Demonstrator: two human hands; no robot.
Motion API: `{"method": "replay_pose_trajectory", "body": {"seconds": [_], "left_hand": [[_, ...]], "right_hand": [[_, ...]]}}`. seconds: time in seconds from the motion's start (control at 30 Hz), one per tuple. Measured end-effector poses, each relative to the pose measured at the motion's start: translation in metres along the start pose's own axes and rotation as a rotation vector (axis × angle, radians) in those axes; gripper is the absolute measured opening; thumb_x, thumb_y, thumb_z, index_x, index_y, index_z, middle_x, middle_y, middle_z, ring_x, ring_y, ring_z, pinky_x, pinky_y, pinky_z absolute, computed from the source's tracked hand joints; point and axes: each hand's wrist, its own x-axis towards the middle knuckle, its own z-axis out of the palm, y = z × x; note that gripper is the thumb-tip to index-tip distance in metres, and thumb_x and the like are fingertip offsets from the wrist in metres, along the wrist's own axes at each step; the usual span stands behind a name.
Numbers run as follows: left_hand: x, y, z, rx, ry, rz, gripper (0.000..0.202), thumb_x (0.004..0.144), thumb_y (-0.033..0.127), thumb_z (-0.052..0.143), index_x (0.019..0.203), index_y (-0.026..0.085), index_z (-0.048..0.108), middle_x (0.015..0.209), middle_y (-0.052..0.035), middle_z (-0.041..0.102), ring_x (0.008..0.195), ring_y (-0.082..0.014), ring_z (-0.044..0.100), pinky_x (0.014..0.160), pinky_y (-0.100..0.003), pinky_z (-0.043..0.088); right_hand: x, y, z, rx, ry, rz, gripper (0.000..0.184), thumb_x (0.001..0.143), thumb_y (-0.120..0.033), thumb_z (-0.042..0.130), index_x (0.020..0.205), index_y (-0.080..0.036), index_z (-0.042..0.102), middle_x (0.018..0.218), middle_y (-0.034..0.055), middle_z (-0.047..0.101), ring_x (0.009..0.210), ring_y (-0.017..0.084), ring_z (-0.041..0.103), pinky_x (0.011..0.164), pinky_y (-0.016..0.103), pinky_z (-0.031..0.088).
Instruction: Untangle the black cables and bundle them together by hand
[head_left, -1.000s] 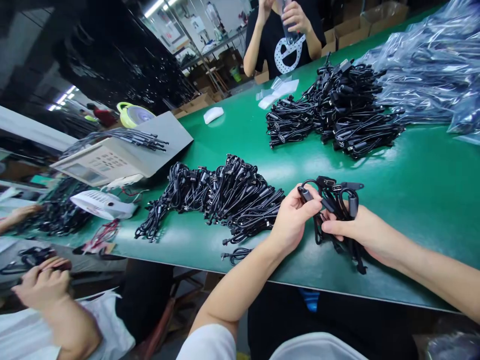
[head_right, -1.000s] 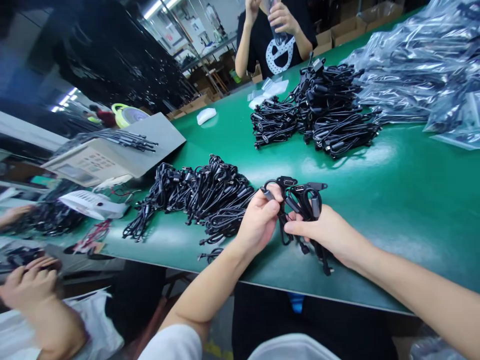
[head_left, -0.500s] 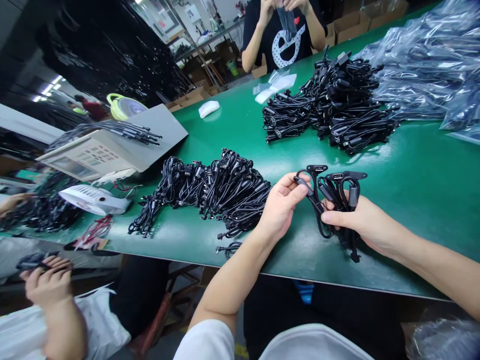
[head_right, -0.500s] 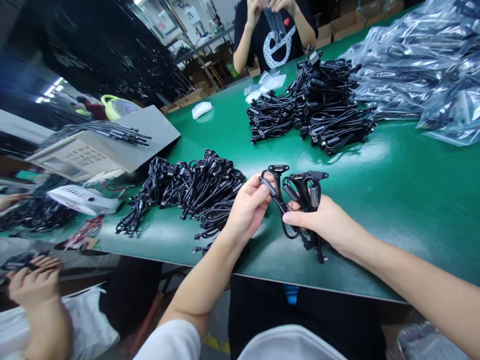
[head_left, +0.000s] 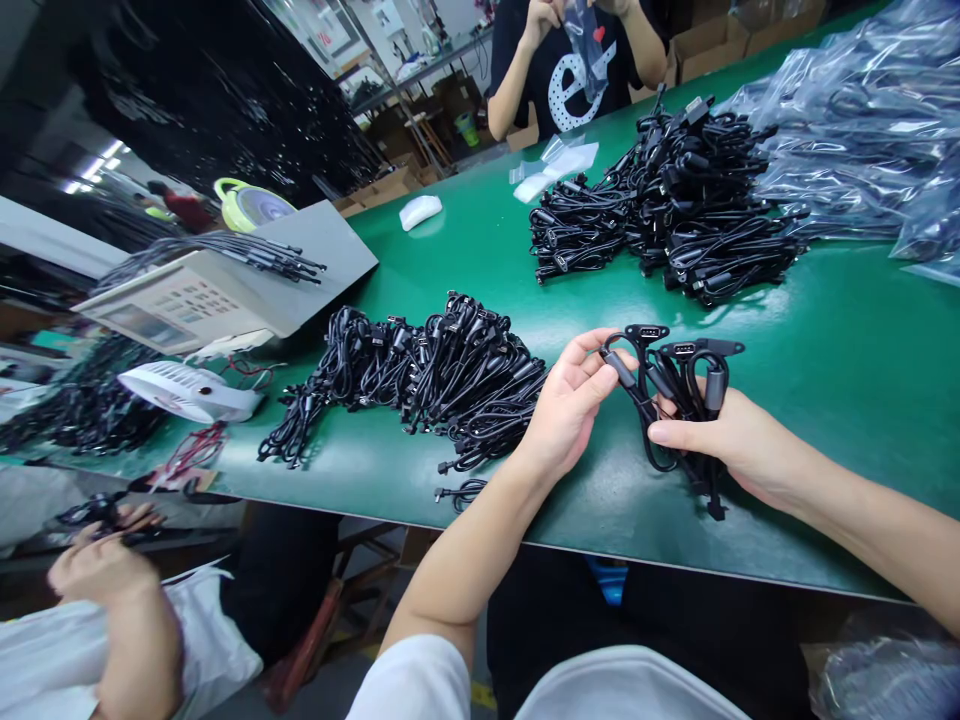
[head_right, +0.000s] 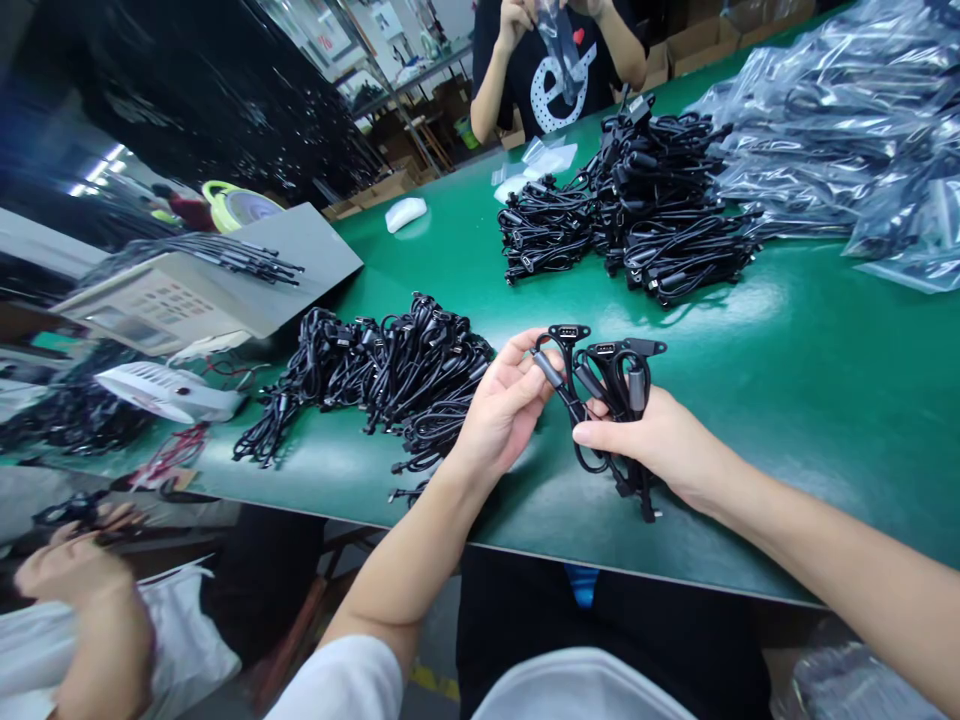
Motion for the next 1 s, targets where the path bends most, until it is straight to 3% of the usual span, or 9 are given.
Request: {"method": "replay_pose_trajectory", "body": {"seconds": [0.23,0.6,0.77,0.93,1.0], "left_hand": [[-0.001,-0.002,0.002,-0.036,-0.021,-0.071,0.038,0.082,0.037,0.075,0.112,0.024,0.055,0.095,-0.0021,0.067,0.090,-0.0151,0.066,0.088,-0.030,0.051],[0.000,-0.002,0.002,-0.104,-0.041,-0.112,0.032,0.084,0.029,0.073,0.111,0.024,0.057,0.097,-0.0012,0.066,0.088,-0.0119,0.065,0.087,-0.026,0.052],[-0.001,-0.003,0.000,-0.063,-0.103,-0.120,0.033,0.084,0.032,0.074,0.111,0.026,0.056,0.096,-0.0012,0.066,0.084,-0.0138,0.066,0.078,-0.028,0.054],[-0.002,-0.006,0.003,0.087,-0.039,-0.029,0.045,0.081,0.038,0.076,0.118,0.028,0.052,0.111,-0.0029,0.062,0.092,-0.0143,0.064,0.083,-0.029,0.054],[-0.006,-0.007,0.006,0.145,-0.075,-0.047,0.050,0.079,0.040,0.079,0.118,0.026,0.051,0.106,-0.0026,0.061,0.088,-0.0128,0.062,0.080,-0.027,0.052]], "right_hand": [[0.001,0.001,0.000,0.097,-0.019,0.027,0.033,0.070,-0.039,0.086,0.080,-0.019,0.062,0.067,-0.0043,0.052,0.056,0.011,0.044,0.056,0.027,0.035],[0.000,-0.001,-0.001,0.168,-0.063,0.037,0.032,0.073,-0.036,0.085,0.071,-0.019,0.058,0.064,-0.0046,0.051,0.055,0.010,0.043,0.052,0.025,0.034],[0.000,-0.003,0.000,0.230,-0.096,0.105,0.028,0.071,-0.037,0.085,0.081,-0.020,0.065,0.059,-0.0044,0.051,0.051,0.010,0.042,0.048,0.024,0.034],[0.001,-0.008,0.001,0.228,-0.027,0.014,0.024,0.071,-0.033,0.085,0.079,-0.018,0.068,0.062,-0.0042,0.053,0.050,0.007,0.040,0.046,0.022,0.034],[0.002,-0.011,-0.002,0.267,0.032,-0.065,0.022,0.073,-0.030,0.083,0.082,-0.017,0.068,0.063,-0.0046,0.054,0.050,0.007,0.042,0.046,0.022,0.035]]}}
